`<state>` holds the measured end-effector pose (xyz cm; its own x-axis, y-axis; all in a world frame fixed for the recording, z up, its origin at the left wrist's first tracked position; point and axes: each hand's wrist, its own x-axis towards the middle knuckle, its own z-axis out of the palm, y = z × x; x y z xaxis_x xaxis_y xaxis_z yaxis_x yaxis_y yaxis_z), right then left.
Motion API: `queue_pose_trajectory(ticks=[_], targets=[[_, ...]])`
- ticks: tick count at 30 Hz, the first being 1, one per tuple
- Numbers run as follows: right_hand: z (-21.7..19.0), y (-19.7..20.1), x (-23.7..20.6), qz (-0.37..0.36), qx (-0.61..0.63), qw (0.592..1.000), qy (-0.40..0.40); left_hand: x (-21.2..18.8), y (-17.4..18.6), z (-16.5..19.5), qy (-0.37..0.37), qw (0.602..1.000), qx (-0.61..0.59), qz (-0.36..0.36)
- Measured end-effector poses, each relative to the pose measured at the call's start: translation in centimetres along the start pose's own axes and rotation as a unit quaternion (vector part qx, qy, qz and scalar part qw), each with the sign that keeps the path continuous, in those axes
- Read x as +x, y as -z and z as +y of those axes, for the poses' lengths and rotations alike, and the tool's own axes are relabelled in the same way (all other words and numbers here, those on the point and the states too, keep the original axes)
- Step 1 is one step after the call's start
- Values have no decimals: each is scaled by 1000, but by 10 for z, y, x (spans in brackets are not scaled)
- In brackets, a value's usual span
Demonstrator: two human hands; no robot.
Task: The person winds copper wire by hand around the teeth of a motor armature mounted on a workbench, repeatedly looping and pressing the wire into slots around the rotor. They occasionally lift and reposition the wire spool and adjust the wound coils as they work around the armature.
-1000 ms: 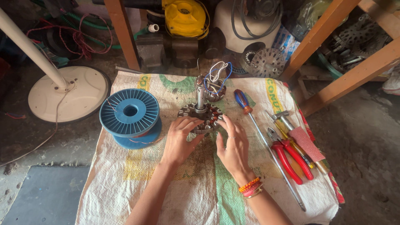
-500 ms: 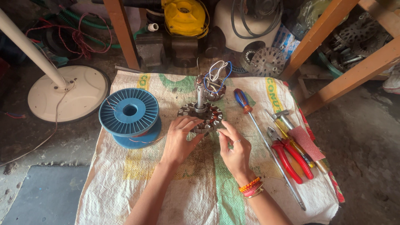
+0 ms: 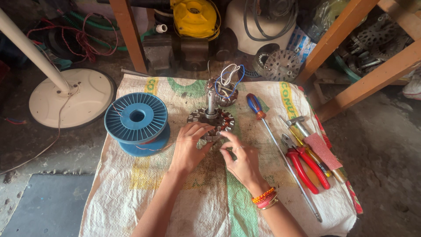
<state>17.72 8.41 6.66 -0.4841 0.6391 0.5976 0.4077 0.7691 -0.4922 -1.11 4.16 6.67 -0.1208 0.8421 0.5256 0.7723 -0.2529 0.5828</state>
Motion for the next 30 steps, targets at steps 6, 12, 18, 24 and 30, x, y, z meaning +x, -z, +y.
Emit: queue_pose_trajectory(ticks=[6, 12, 18, 24, 30], targets=[[-5, -1, -14, 78, 82, 982, 149, 0, 2, 1, -18, 1000, -11, 7], [24, -5, -18, 251, 47, 964, 78, 0, 1, 3, -26, 999, -9, 29], [27, 12, -7, 276, -84, 947, -138, 0, 3, 4, -6, 1000, -18, 17], [2, 23, 10, 272, -227, 934, -40, 0, 4, 5, -15, 1000, -16, 19], [-11, 11, 14, 157, -155, 971, 93, 0, 5, 6, -18, 999, -19, 25]])
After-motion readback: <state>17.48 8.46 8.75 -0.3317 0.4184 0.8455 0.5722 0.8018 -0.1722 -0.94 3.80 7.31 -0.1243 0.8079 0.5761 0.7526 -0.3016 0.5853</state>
